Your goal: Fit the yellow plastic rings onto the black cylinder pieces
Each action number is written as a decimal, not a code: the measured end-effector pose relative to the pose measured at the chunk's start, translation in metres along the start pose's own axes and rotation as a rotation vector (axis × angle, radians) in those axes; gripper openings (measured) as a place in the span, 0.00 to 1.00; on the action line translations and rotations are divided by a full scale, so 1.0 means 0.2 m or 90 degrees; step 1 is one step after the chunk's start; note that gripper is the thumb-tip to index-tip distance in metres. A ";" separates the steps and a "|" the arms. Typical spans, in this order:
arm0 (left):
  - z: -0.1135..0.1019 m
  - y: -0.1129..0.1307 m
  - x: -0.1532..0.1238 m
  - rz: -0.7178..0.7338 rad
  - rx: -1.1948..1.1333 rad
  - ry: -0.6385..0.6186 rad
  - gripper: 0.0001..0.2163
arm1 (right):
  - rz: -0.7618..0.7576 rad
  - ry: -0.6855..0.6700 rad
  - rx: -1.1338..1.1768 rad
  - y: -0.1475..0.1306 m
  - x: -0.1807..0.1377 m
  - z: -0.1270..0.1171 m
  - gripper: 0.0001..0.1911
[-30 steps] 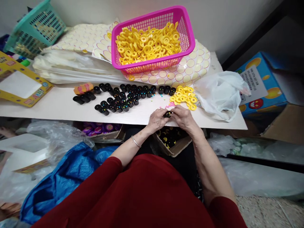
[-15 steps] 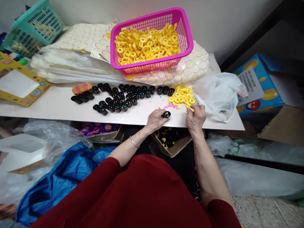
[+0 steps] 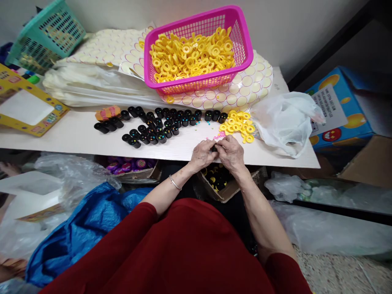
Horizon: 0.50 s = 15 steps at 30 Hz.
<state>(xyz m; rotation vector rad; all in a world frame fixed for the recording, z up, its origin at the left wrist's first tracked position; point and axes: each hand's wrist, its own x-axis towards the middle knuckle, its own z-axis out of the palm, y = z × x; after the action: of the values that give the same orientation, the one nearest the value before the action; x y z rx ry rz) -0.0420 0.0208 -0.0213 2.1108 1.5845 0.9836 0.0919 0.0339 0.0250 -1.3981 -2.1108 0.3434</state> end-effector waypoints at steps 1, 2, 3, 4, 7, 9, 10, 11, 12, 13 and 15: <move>0.00 0.00 0.00 0.002 0.005 -0.003 0.09 | -0.002 0.000 -0.004 0.00 0.00 0.00 0.10; 0.00 0.00 0.00 0.002 0.008 -0.004 0.09 | -0.003 0.003 0.000 0.01 -0.01 0.00 0.11; 0.00 0.00 0.00 0.002 0.010 -0.005 0.09 | -0.001 0.008 0.011 0.01 -0.01 0.00 0.11; 0.00 0.00 0.00 0.002 0.010 -0.005 0.09 | 0.000 0.013 0.027 0.02 -0.02 0.01 0.11; 0.00 -0.01 0.00 0.003 0.006 -0.004 0.10 | -0.001 0.028 0.087 0.04 -0.04 0.02 0.10; 0.00 -0.01 0.00 0.006 0.002 -0.004 0.11 | -0.010 0.038 0.112 0.05 -0.04 0.02 0.10; 0.00 0.00 0.00 0.008 0.002 -0.004 0.11 | -0.019 0.039 0.113 0.06 -0.04 0.02 0.10; -0.01 0.00 0.00 0.009 0.003 -0.006 0.11 | -0.031 0.037 0.105 0.06 -0.04 0.02 0.11; -0.01 0.00 0.00 0.008 0.007 -0.007 0.11 | -0.047 0.031 0.086 0.05 -0.04 0.01 0.11; -0.01 0.00 0.00 0.005 0.012 -0.010 0.11 | -0.066 0.022 0.059 0.05 -0.04 0.01 0.12; -0.01 0.00 0.00 -0.002 0.022 -0.012 0.10 | -0.106 0.003 -0.006 0.04 -0.03 -0.01 0.14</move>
<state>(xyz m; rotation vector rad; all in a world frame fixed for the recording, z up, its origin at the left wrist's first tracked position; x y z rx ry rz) -0.0428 0.0201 -0.0193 2.1334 1.6054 0.9397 0.1003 0.0308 0.0198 -1.2155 -2.2097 0.2640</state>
